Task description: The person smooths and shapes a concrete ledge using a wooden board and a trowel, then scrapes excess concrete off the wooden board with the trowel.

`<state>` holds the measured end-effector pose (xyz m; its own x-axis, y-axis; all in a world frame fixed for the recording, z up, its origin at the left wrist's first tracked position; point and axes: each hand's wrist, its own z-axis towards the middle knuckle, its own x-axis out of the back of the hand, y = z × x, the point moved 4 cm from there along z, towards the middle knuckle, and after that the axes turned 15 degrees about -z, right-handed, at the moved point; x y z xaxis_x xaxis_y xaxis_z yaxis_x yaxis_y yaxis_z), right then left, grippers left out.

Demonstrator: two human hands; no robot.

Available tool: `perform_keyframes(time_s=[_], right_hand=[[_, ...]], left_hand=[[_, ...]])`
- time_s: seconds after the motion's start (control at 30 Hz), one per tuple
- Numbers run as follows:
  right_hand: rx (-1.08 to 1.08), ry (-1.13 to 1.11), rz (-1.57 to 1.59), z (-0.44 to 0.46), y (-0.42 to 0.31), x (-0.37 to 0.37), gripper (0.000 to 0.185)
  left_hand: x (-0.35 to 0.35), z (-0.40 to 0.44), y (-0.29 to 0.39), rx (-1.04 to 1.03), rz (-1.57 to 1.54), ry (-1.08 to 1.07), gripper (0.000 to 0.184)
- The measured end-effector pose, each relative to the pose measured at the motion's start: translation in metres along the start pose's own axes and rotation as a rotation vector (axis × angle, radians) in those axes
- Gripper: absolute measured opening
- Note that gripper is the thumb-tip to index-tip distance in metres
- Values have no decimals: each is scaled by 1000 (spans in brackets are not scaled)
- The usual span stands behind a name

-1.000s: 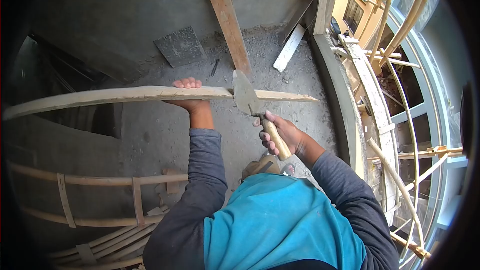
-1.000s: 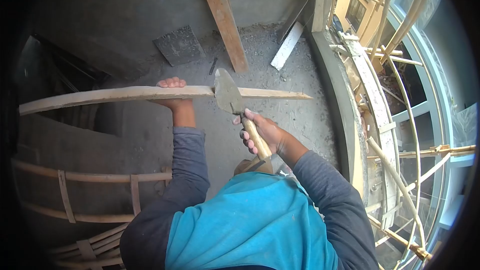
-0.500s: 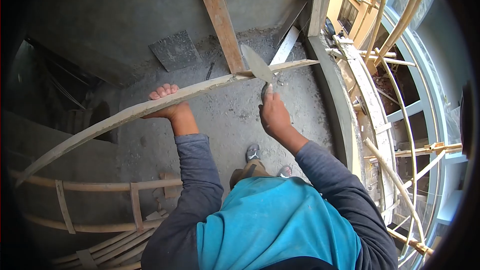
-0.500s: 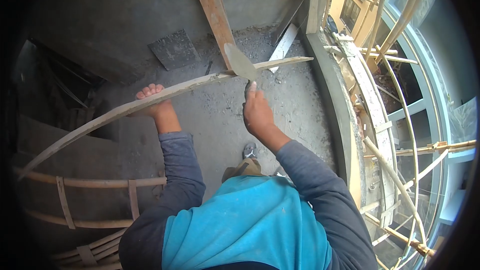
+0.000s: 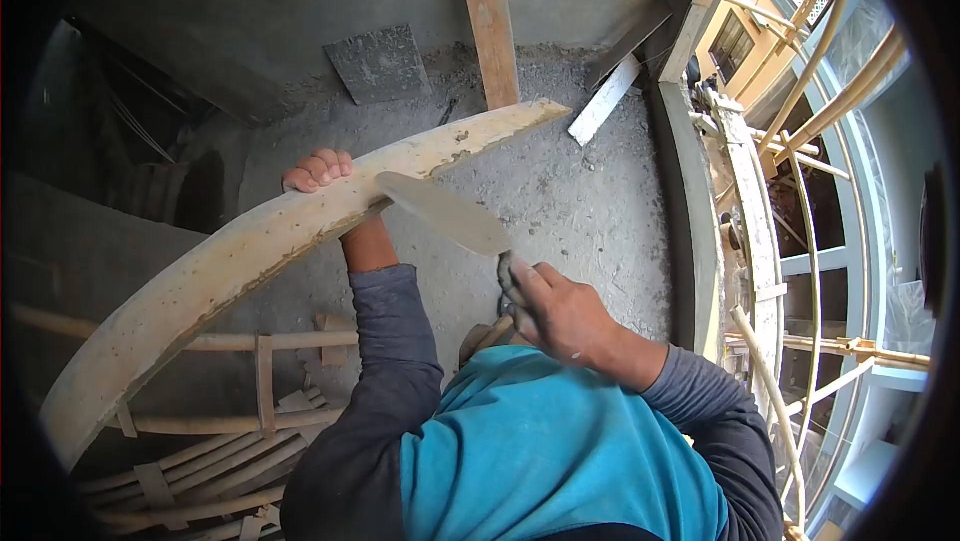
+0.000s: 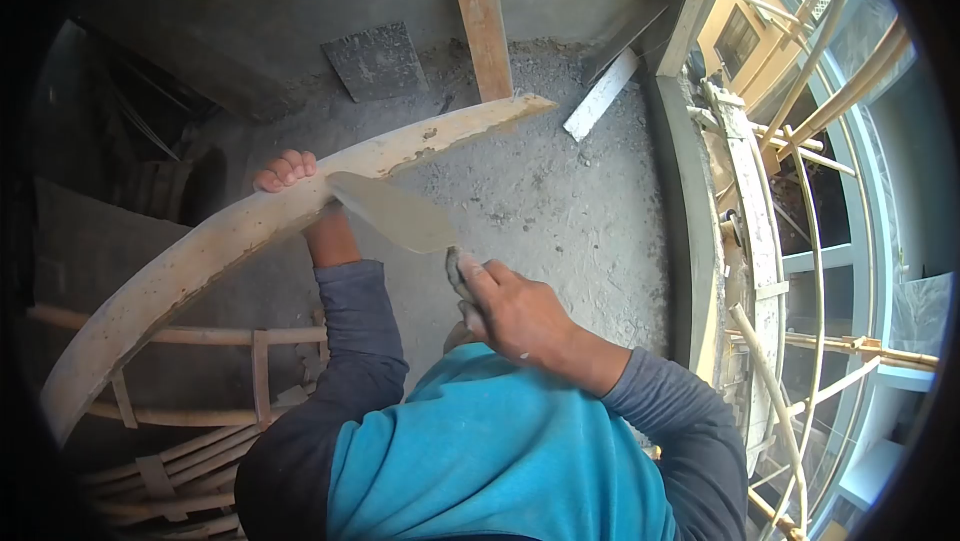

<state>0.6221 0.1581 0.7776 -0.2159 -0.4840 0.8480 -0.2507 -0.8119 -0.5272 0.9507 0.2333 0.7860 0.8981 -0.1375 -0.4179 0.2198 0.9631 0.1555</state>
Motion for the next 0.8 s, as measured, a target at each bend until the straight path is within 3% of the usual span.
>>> perform_keyframes(time_s=[0.17, 0.23, 0.3, 0.47, 0.57, 0.63, 0.7, 0.77, 0.8], right_hand=[[50, -144, -25, 34, -3, -23, 59], [-87, -152, 37, 46, 20, -32, 62], [-83, -162, 64, 62, 39, -51, 60], [-74, -137, 42, 101, 95, -86, 32], [-327, -310, -49, 108, 155, -116, 26], [-395, -248, -41, 100, 165, -114, 30], [-455, -196, -19, 94, 158, -119, 35], [-305, -74, -47, 93, 135, -117, 34], [-321, -158, -17, 92, 105, -101, 37]], left_hand=[[5, 4, 10, 35, -32, 10, 31], [5, 5, 26, 59, -16, 26, 30], [7, 5, 40, 49, 33, 116, 29], [2, 19, 77, 101, 69, 107, 28], [5, 26, 111, 149, 92, 107, 29], [6, 34, 128, 174, 104, 104, 29], [5, 40, 140, 244, 85, 167, 34], [12, 41, 147, 266, 114, 151, 34], [13, 42, 148, 277, 131, 135, 34]])
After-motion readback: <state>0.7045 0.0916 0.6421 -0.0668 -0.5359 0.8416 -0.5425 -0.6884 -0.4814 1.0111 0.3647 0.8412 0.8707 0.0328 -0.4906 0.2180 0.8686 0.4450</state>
